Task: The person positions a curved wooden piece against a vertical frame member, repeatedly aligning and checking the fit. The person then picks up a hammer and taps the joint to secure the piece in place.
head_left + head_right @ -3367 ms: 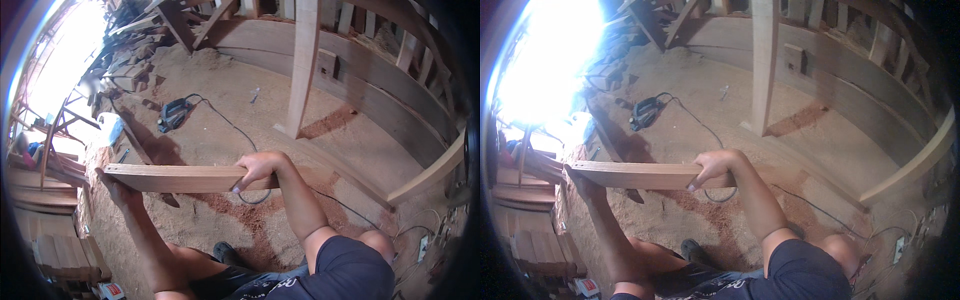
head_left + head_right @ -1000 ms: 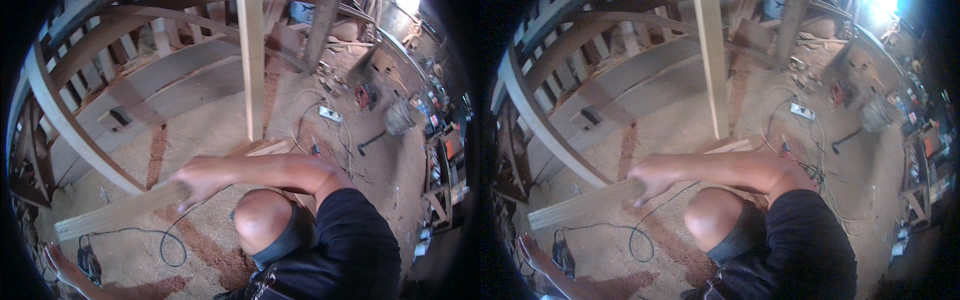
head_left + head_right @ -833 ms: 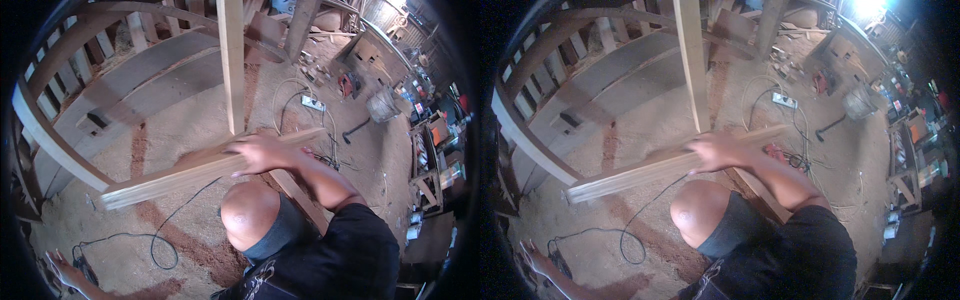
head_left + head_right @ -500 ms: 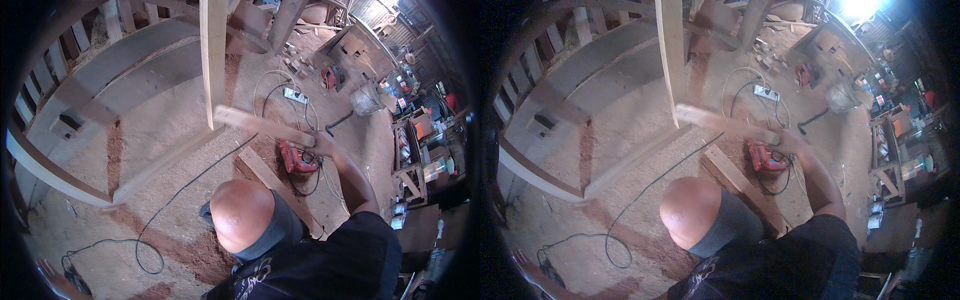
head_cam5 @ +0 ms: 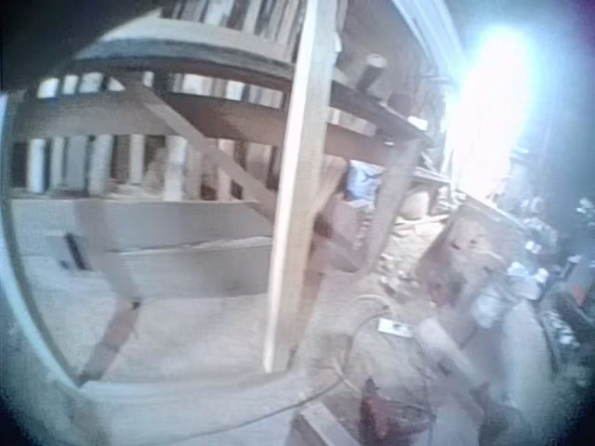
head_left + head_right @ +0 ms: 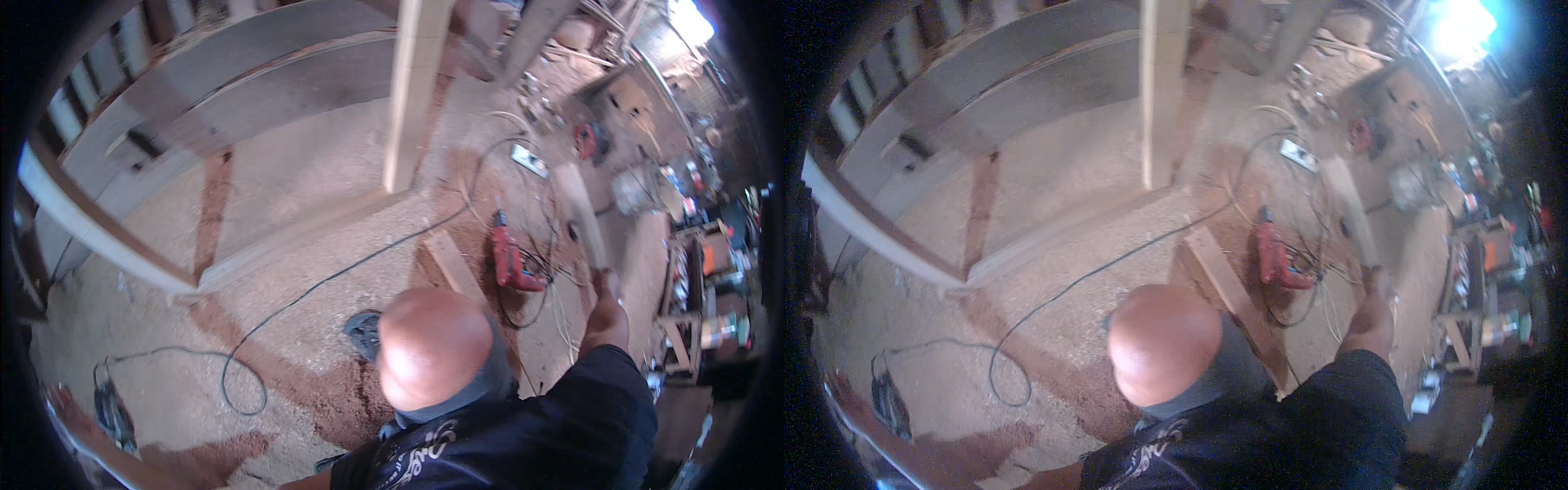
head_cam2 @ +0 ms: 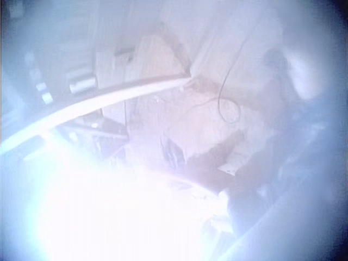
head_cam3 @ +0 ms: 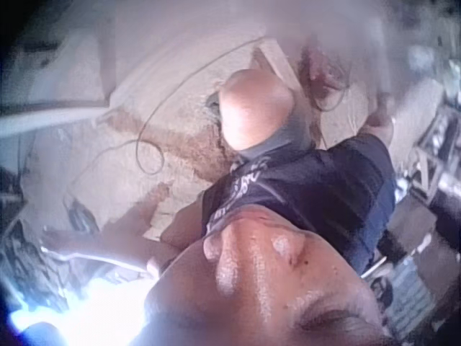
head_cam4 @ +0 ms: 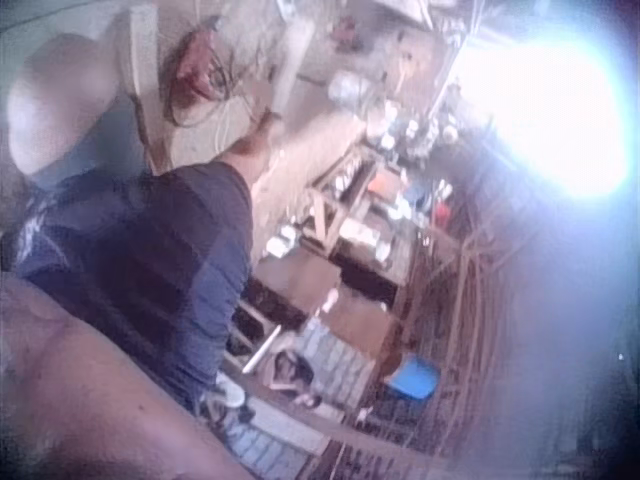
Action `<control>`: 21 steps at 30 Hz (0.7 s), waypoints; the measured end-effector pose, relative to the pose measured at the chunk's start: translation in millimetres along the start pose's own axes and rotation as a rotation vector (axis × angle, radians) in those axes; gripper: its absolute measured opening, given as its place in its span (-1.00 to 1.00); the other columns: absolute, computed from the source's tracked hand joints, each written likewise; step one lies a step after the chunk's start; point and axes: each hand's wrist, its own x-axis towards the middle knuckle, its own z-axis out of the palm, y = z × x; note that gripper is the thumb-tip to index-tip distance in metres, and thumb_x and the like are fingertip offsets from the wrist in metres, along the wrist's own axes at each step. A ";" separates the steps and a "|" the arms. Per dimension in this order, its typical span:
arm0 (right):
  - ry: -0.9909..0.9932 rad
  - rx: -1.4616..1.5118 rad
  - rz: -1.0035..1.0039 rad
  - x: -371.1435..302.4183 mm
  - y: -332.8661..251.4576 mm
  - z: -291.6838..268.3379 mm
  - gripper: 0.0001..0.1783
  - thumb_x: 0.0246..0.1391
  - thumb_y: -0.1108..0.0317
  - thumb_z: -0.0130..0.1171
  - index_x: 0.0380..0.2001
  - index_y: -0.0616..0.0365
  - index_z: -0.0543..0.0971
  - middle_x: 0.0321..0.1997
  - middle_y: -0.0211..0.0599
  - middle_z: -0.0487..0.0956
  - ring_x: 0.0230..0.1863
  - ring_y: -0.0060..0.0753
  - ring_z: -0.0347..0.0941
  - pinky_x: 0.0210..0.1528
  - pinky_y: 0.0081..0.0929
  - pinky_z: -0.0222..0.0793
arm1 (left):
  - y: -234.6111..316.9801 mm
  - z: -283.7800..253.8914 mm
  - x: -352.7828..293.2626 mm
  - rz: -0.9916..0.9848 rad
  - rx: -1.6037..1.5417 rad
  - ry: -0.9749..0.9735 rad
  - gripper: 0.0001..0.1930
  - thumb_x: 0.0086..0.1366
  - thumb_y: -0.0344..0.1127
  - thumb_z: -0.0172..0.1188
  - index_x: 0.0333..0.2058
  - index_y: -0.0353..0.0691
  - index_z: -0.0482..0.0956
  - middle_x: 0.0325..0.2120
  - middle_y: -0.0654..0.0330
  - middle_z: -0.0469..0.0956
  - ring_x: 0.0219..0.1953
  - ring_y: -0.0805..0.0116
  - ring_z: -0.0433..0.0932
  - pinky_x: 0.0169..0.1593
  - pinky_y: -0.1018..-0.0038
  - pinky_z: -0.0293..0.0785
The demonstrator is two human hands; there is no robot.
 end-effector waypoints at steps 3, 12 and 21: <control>0.183 -0.067 0.187 -14.8 -21.4 8.9 -0.48 0.16 -0.06 0.24 0.03 0.08 0.65 0.06 0.00 0.65 0.10 0.10 0.58 0.12 -0.02 0.45 | 8.8 -20.8 14.9 0.015 -0.149 -0.001 -0.56 0.48 -0.18 0.03 0.22 -0.29 0.44 0.14 -0.13 0.47 0.14 0.01 0.47 0.26 0.07 0.35; 0.305 1.095 -0.959 -141.9 -322.8 -24.2 -0.61 0.41 0.15 0.09 0.05 0.25 0.62 -0.03 -0.19 0.69 0.00 -0.42 0.56 0.11 -0.44 0.40 | 81.9 -27.5 32.4 0.128 -0.692 -0.126 -0.55 0.47 -0.13 0.05 0.18 -0.31 0.48 0.08 -0.18 0.50 0.08 -0.05 0.49 0.22 0.04 0.34; 0.498 1.975 -1.993 -482.4 -453.9 -283.2 -0.75 0.38 0.42 -0.10 -0.10 0.37 0.52 -0.08 -0.04 0.58 0.01 -0.19 0.52 0.15 -0.32 0.41 | 152.7 -139.0 9.0 0.441 -0.829 -0.011 -0.72 0.47 -0.27 0.01 0.00 -0.35 0.48 0.17 -0.17 0.36 0.28 -0.09 0.34 0.46 -0.03 0.10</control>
